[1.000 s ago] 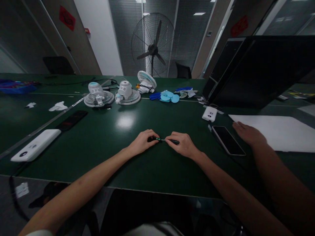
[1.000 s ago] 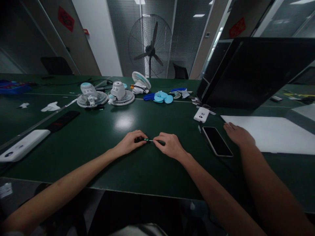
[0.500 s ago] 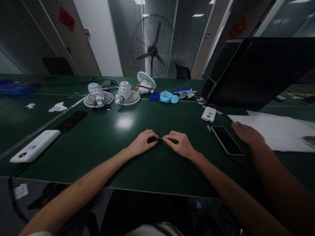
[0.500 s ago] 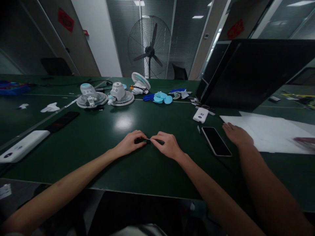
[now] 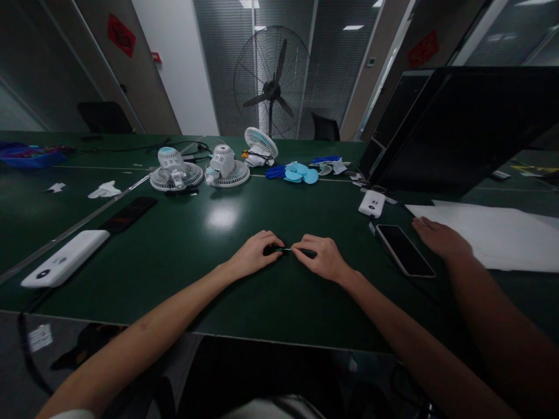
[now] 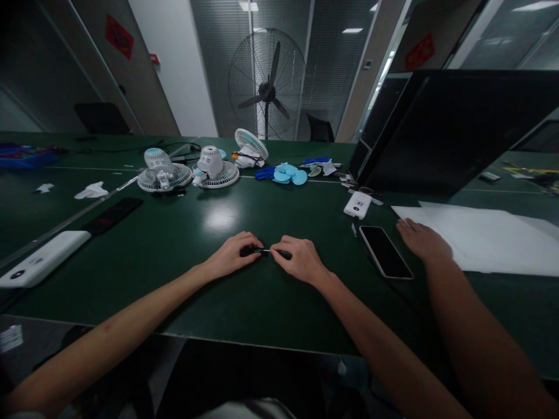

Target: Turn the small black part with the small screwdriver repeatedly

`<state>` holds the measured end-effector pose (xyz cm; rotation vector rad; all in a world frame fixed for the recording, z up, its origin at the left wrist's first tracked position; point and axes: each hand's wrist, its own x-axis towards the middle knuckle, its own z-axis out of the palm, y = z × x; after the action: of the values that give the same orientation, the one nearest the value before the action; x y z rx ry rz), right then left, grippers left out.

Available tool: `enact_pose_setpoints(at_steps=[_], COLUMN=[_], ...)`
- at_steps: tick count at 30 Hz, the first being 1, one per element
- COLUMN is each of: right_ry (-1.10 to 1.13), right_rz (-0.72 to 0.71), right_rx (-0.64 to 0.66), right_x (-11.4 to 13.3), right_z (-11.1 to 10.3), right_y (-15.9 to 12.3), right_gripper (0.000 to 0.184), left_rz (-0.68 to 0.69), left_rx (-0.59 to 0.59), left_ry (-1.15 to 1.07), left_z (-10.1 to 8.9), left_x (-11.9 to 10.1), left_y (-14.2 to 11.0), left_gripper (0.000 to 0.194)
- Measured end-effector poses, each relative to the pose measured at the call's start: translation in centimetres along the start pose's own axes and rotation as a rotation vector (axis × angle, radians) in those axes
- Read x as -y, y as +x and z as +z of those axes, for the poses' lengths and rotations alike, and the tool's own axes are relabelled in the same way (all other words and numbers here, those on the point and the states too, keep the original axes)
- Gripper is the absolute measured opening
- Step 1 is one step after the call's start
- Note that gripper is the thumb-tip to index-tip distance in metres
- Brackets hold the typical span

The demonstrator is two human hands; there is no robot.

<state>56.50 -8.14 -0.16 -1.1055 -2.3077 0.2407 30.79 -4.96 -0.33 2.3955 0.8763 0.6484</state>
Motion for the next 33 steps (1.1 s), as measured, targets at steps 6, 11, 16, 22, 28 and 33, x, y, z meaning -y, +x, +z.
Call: enact_pose_setpoints(at_steps=[6,11,16,22,28,33], right_ry=[0.032,0.064,0.103,0.165,0.185,0.236], right_rz=[-0.019,-0.031,-0.054,-0.062,0.003,0.067], right_rx=[-0.011,-0.01,-0.038,-0.06,-0.156,-0.325], right_x=[0.5,0.6,0.4,0.3,0.3,-0.2], right_z=[0.7,0.8,0.7,0.4,-0.1,-0.7], right_y=[0.3,0.3,0.0,-0.2,0.0,0.0], right_gripper=[0.021,0.022,0.02,0.021,0.022,0.021], left_rz=[0.023,0.029,0.026,0.012,0.003,0.129], left_rx=[-0.001,0.002,0.01,0.005,0.003,0.11], left_ry=[0.026,0.033,0.026,0.021,0.005,0.001], left_z=[0.0,0.0,-0.2,0.0,-0.4,-1.2], left_x=[-0.1,0.0,-0.3,-0.2,-0.7,-2.3], left_y=[0.0,0.0,-0.1,-0.1,-0.3,-1.5], left_gripper=[0.022,0.021,0.021,0.021,0.023,0.026])
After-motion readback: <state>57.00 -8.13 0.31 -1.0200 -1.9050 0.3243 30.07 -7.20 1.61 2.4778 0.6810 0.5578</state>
